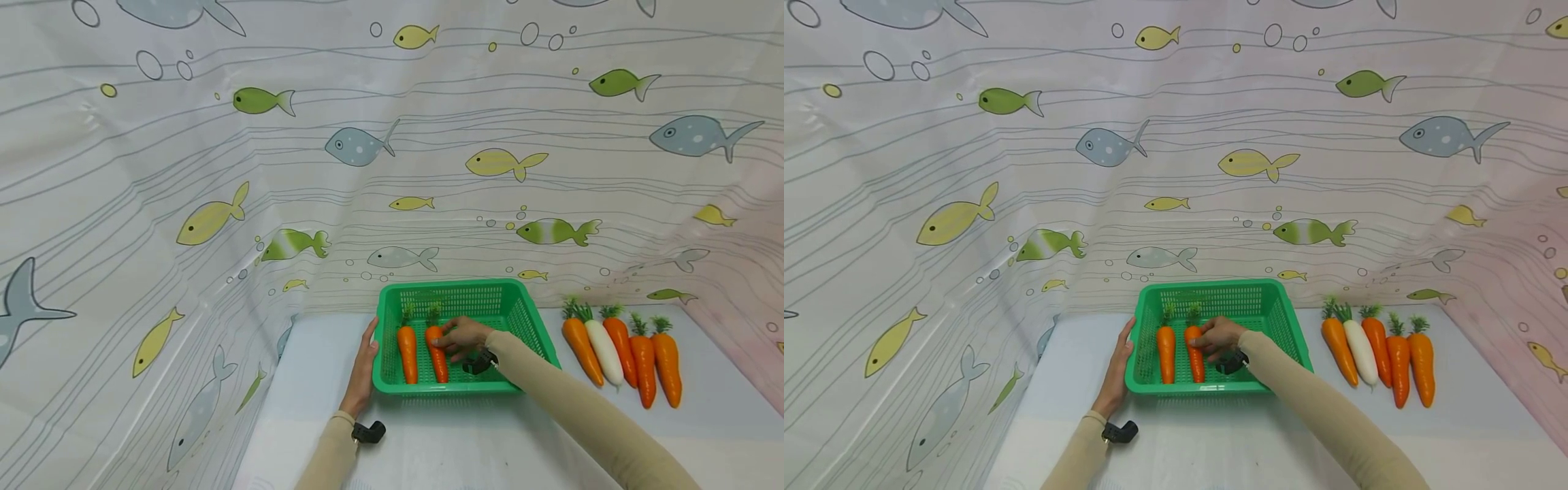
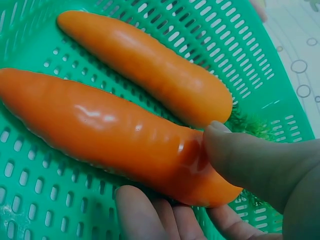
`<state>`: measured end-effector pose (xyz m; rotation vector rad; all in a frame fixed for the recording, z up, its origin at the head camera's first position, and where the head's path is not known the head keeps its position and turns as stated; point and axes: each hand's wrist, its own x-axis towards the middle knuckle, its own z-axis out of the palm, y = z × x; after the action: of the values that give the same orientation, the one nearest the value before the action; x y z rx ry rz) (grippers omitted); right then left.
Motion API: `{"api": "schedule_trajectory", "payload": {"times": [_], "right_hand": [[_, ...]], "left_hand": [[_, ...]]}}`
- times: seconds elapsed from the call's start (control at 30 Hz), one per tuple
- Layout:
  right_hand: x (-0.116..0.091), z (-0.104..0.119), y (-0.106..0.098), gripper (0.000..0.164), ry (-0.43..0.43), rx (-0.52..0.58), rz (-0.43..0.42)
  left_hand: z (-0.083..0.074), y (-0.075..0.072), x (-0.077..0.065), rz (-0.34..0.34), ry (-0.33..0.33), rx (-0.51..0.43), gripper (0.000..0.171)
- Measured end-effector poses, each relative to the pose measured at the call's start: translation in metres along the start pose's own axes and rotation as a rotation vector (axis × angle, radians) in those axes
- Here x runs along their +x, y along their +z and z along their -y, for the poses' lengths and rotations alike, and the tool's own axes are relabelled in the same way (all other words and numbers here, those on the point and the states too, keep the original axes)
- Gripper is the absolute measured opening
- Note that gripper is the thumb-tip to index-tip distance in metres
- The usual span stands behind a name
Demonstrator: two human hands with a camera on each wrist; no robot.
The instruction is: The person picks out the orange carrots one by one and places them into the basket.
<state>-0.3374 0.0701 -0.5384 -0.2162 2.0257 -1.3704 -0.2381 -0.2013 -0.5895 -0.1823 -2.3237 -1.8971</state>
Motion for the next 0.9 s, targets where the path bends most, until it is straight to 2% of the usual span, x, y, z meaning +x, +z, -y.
{"api": "schedule_trajectory", "payload": {"times": [0.2, 0.43, 0.9], "right_hand": [[0.000, 0.001, -0.002, 0.065, -0.003, -0.013, 0.012], [-0.011, 0.003, -0.009, 0.067, -0.015, -0.032, 0.032], [-0.038, 0.011, -0.056, 0.064, -0.057, -0.119, 0.035]], "left_hand": [[0.001, 0.000, 0.001, -0.002, 0.007, 0.012, 0.057], [0.000, 0.000, 0.001, -0.003, -0.001, -0.004, 0.056], [-0.001, 0.000, 0.000, -0.004, -0.016, -0.016, 0.056]]}}
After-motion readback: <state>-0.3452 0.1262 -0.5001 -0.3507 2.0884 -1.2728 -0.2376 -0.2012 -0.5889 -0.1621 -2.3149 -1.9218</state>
